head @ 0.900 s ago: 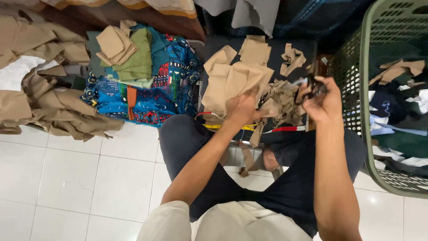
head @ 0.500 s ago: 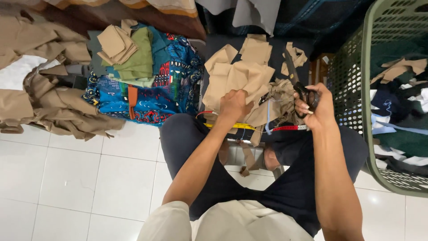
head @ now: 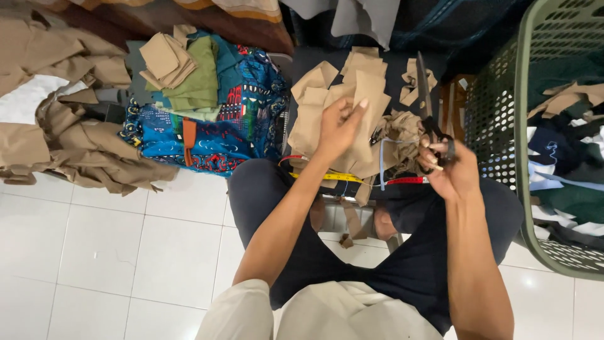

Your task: Cutting and trimming small pieces of tan fabric using tailor scissors

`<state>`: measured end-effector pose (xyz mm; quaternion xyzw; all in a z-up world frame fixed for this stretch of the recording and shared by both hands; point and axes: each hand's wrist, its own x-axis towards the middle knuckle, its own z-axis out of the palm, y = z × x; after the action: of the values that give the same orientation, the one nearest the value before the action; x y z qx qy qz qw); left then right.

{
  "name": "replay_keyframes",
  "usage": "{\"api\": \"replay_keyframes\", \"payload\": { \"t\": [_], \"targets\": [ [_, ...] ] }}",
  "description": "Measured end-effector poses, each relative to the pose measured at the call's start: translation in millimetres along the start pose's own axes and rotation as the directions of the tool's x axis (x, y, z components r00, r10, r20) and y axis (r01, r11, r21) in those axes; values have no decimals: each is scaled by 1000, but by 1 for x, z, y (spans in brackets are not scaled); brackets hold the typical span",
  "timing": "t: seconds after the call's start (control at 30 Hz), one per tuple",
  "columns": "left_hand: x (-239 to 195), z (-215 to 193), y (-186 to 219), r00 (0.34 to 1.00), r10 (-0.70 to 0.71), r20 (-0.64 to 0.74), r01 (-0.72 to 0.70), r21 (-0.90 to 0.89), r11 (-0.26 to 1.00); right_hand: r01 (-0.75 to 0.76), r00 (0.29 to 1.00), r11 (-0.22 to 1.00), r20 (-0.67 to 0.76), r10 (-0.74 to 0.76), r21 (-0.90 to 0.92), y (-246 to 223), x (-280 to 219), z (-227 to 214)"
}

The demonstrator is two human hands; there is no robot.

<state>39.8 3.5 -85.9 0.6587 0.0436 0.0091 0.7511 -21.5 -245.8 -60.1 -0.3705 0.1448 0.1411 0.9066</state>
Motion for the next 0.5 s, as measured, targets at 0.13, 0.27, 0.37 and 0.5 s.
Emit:
{"api": "replay_keyframes", "payload": {
  "t": [0.13,0.27,0.37,0.5],
  "targets": [
    [6,17,17,1000,18,-9,-19,-121,992,109,991,990,88,-102,-85,1,-30,47],
    [20,35,46,994,105,-17,-107,-171,979,164,985,916,117,-129,-366,-5,-54,68],
    [21,42,73,993,121,5,-119,-128,985,129,990,857,106,-87,-499,-2,-64,67],
    [15,49,95,992,123,39,-120,-58,991,178,979,836,8,-203,-519,10,-67,66]
  ]
}}
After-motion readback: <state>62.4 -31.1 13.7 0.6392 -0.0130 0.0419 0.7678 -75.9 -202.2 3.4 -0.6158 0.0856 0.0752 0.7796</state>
